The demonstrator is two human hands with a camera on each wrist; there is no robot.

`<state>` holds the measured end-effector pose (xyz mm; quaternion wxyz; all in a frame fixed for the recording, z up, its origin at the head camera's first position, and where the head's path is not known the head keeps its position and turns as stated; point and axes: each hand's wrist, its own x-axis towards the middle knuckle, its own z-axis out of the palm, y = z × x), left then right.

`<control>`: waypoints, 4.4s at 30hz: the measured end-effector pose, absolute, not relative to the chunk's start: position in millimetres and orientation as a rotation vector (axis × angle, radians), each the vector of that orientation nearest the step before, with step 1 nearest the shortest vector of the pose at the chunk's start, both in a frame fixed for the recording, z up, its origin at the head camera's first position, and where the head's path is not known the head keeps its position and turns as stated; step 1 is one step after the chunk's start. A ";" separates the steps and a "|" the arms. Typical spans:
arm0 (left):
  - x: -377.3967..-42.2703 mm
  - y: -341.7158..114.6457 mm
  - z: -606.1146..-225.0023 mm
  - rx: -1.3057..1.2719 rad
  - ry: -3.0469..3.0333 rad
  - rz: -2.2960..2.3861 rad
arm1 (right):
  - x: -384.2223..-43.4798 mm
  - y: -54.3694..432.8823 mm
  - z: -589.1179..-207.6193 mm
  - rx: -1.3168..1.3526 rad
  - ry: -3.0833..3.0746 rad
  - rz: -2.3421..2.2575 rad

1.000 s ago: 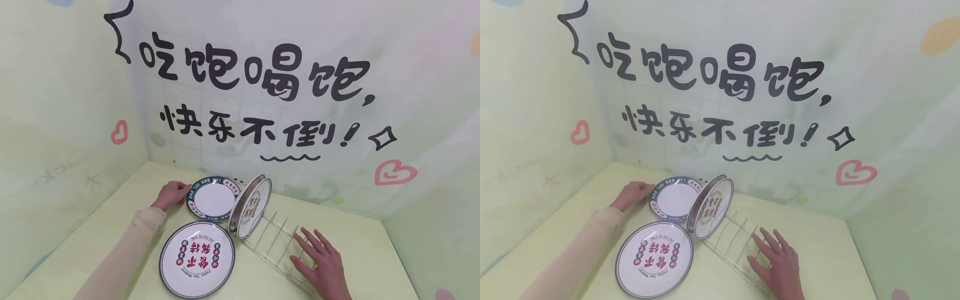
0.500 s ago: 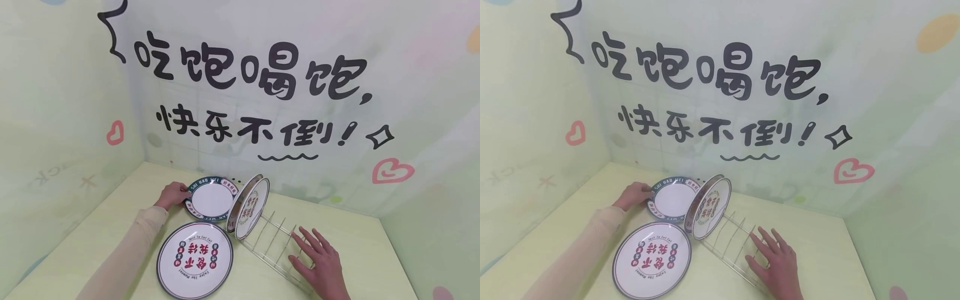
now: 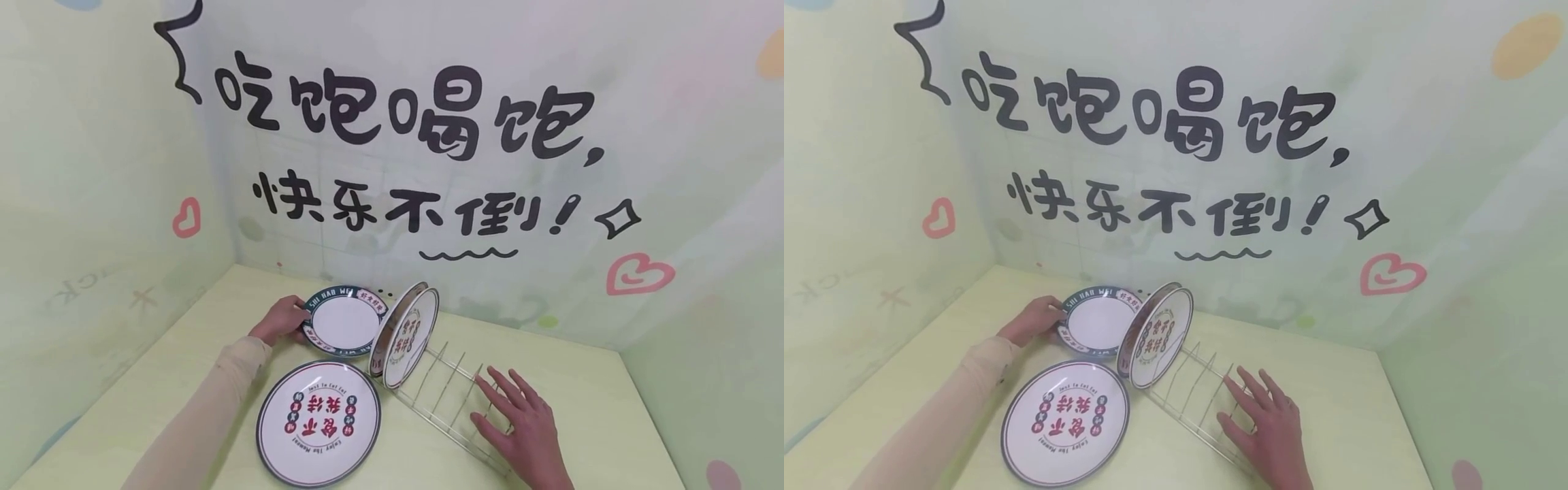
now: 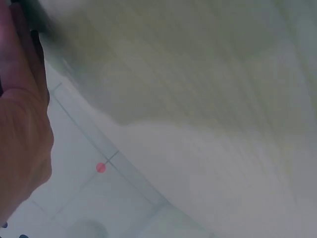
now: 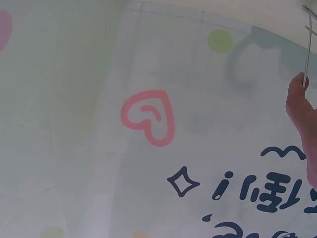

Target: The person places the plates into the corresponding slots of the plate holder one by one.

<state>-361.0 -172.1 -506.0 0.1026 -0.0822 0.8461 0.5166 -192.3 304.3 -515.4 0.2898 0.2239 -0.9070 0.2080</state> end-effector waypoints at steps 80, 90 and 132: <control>-250.2 59.7 -422.7 1.187 3.759 0.034 | -188.8 299.8 -511.2 0.574 -2.441 0.515; -245.9 56.1 -425.0 1.103 3.756 0.124 | -189.1 303.1 -509.4 0.570 -2.437 0.511; -228.6 -193.2 -459.6 -0.133 2.796 0.740 | -193.6 303.8 -511.9 0.568 -2.443 0.517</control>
